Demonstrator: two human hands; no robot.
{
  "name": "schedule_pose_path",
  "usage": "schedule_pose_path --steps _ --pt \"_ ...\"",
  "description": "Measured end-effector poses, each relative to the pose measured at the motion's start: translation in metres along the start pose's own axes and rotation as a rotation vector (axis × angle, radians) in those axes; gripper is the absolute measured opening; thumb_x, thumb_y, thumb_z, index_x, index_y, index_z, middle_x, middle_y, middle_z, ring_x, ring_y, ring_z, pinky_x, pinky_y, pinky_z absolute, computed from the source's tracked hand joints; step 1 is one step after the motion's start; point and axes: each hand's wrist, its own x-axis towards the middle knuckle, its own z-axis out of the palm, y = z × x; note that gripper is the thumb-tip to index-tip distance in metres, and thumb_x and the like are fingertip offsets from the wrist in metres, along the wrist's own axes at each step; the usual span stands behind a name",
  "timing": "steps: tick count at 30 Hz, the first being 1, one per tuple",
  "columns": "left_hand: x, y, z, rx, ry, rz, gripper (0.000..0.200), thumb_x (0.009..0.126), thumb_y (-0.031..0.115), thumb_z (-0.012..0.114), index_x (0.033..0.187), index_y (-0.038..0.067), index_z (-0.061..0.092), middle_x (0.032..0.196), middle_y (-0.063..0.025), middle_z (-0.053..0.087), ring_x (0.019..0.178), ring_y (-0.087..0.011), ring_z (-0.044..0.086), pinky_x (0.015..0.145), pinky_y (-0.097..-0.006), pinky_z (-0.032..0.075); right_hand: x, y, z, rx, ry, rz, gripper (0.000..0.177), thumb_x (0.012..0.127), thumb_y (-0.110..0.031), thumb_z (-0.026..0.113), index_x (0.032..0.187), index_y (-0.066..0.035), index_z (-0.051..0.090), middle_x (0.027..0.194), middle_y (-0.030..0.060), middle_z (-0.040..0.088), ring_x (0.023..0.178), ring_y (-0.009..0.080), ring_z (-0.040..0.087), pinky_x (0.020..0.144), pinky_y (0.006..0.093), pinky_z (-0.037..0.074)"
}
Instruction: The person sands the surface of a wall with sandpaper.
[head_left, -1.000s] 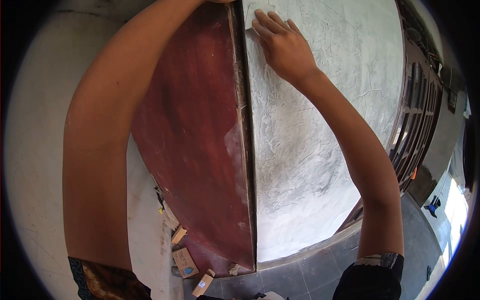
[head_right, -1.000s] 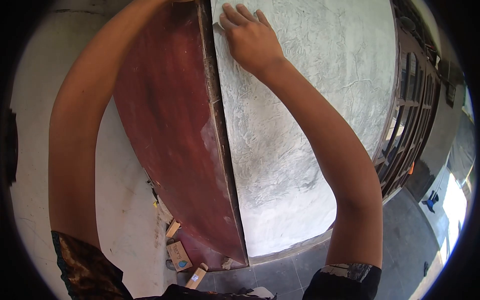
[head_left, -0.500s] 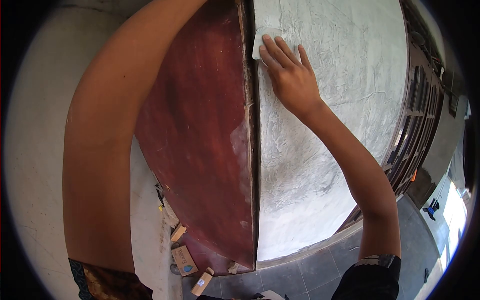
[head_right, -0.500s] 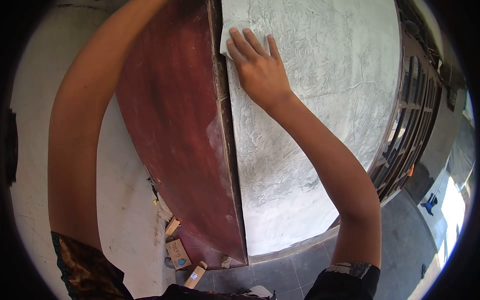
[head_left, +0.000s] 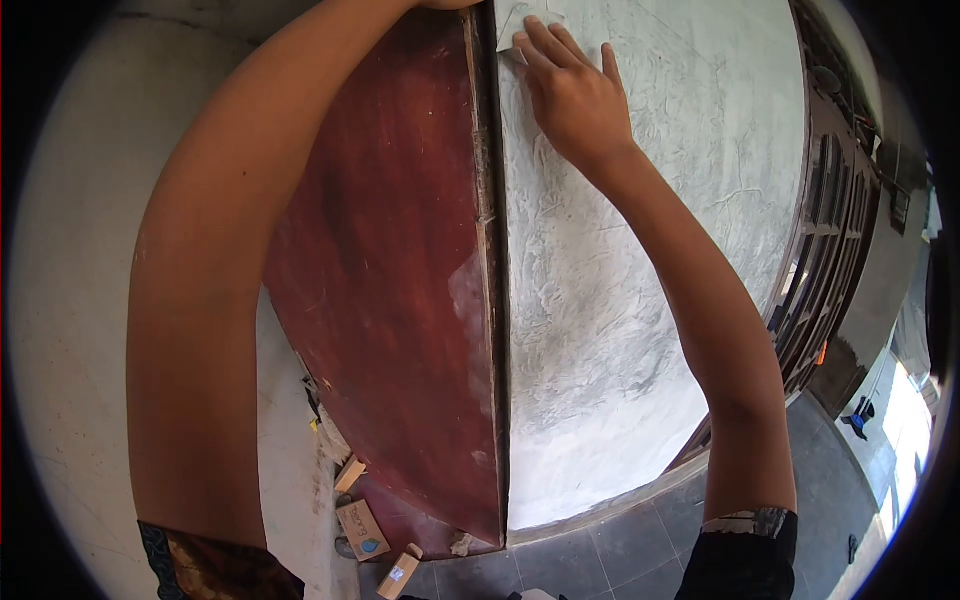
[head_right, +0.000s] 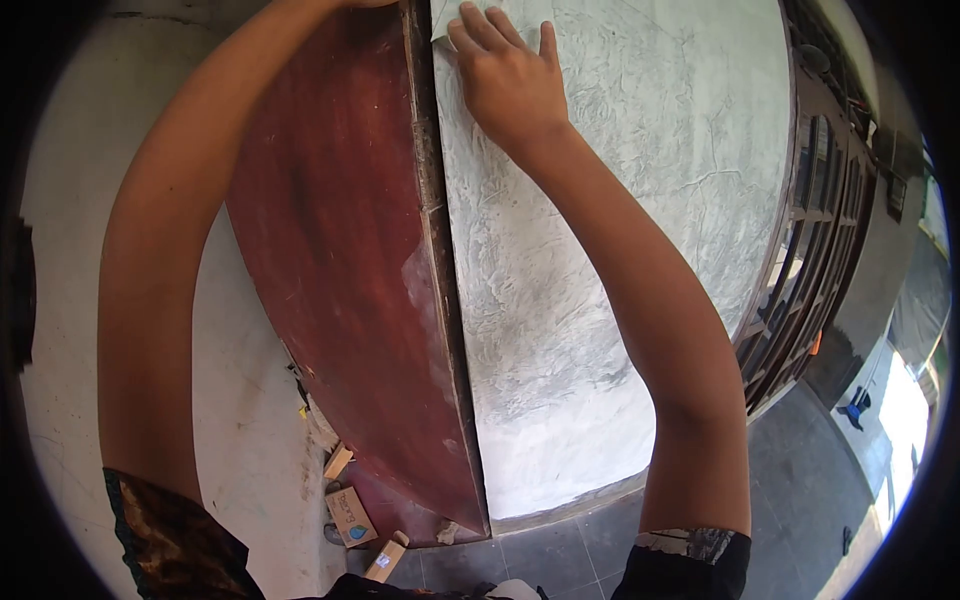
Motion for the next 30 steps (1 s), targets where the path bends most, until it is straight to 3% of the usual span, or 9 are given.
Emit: schedule_pose_path --steps 1,3,4,6,8,14,19,24,30 --pt "0.009 -0.014 0.024 0.008 0.005 0.003 0.054 0.113 0.030 0.031 0.166 0.028 0.021 0.175 -0.0104 0.001 0.160 -0.0392 0.000 0.125 -0.0664 0.016 0.017 0.006 0.003 -0.010 -0.024 0.077 0.036 0.101 -0.017 0.058 0.137 -0.012 0.062 0.154 0.0056 0.053 0.142 0.0293 0.051 0.115 0.0619 0.038" --pt "0.035 -0.051 0.086 0.514 0.492 0.113 0.055 0.112 0.030 0.032 0.166 0.027 0.021 0.174 -0.0110 0.003 0.159 -0.0400 0.001 0.125 -0.0667 0.017 0.013 -0.001 0.003 0.005 -0.031 0.067 0.037 0.100 -0.017 0.058 0.136 -0.009 0.061 0.153 0.0076 0.053 0.142 0.0294 0.050 0.115 0.0619 0.039" --pt "0.029 -0.041 0.066 0.516 0.498 0.115 0.055 0.112 0.030 0.032 0.166 0.027 0.021 0.174 -0.0110 0.003 0.159 -0.0400 0.001 0.125 -0.0667 0.017 0.006 -0.006 0.001 0.024 -0.045 0.052 0.037 0.100 -0.017 0.057 0.135 -0.006 0.061 0.153 0.0095 0.053 0.142 0.0295 0.050 0.114 0.0619 0.040" --pt "0.000 -0.004 0.005 0.023 0.023 0.024 0.055 0.112 0.031 0.032 0.166 0.027 0.021 0.174 -0.0116 0.005 0.159 -0.0404 0.002 0.125 -0.0669 0.018 -0.036 -0.029 -0.010 0.066 -0.097 -0.012 0.038 0.100 -0.017 0.057 0.135 -0.003 0.061 0.154 0.0107 0.051 0.141 0.0304 0.050 0.113 0.0616 0.041" --pt "-0.001 -0.002 0.005 0.008 0.018 0.020 0.055 0.112 0.031 0.032 0.166 0.027 0.022 0.174 -0.0118 0.005 0.159 -0.0406 0.002 0.124 -0.0673 0.018 -0.060 -0.043 -0.020 0.021 -0.161 -0.025 0.038 0.100 -0.019 0.058 0.136 -0.005 0.063 0.154 0.0094 0.051 0.140 0.0300 0.051 0.113 0.0628 0.041" --pt "0.000 -0.010 0.007 -0.007 0.046 0.062 0.055 0.112 0.032 0.033 0.166 0.025 0.023 0.174 -0.0125 0.006 0.159 -0.0413 0.003 0.127 -0.0621 0.017 0.019 0.002 0.007 -0.023 -0.008 0.068 0.037 0.103 -0.019 0.056 0.140 -0.012 0.059 0.156 0.0066 0.051 0.143 0.0299 0.049 0.116 0.0581 0.040" --pt "0.007 -0.017 0.019 0.010 0.075 0.106 0.055 0.112 0.031 0.034 0.165 0.022 0.024 0.174 -0.0138 0.007 0.159 -0.0423 0.003 0.129 -0.0563 0.016 -0.057 -0.037 -0.011 0.037 -0.127 0.012 0.037 0.102 -0.017 0.060 0.138 -0.009 0.060 0.154 0.0060 0.053 0.142 0.0294 0.051 0.114 0.0604 0.041" --pt "0.003 -0.011 0.011 0.003 0.102 0.093 0.055 0.111 0.029 0.035 0.165 0.021 0.025 0.173 -0.0156 0.010 0.158 -0.0443 0.005 0.128 -0.0569 0.019 0.026 0.006 0.004 -0.031 -0.066 0.124 0.035 0.105 -0.019 0.052 0.138 -0.012 0.059 0.155 0.0057 0.052 0.144 0.0286 0.048 0.114 0.0622 0.040" --pt "0.000 -0.006 0.005 -0.016 0.036 0.052 0.056 0.111 0.030 0.035 0.165 0.021 0.024 0.173 -0.0153 0.008 0.158 -0.0439 0.005 0.126 -0.0606 0.021 -0.061 -0.039 -0.010 -0.022 -0.158 0.024 0.041 0.102 -0.017 0.057 0.143 -0.012 0.057 0.158 0.0064 0.049 0.146 0.0292 0.047 0.114 0.0609 0.040"
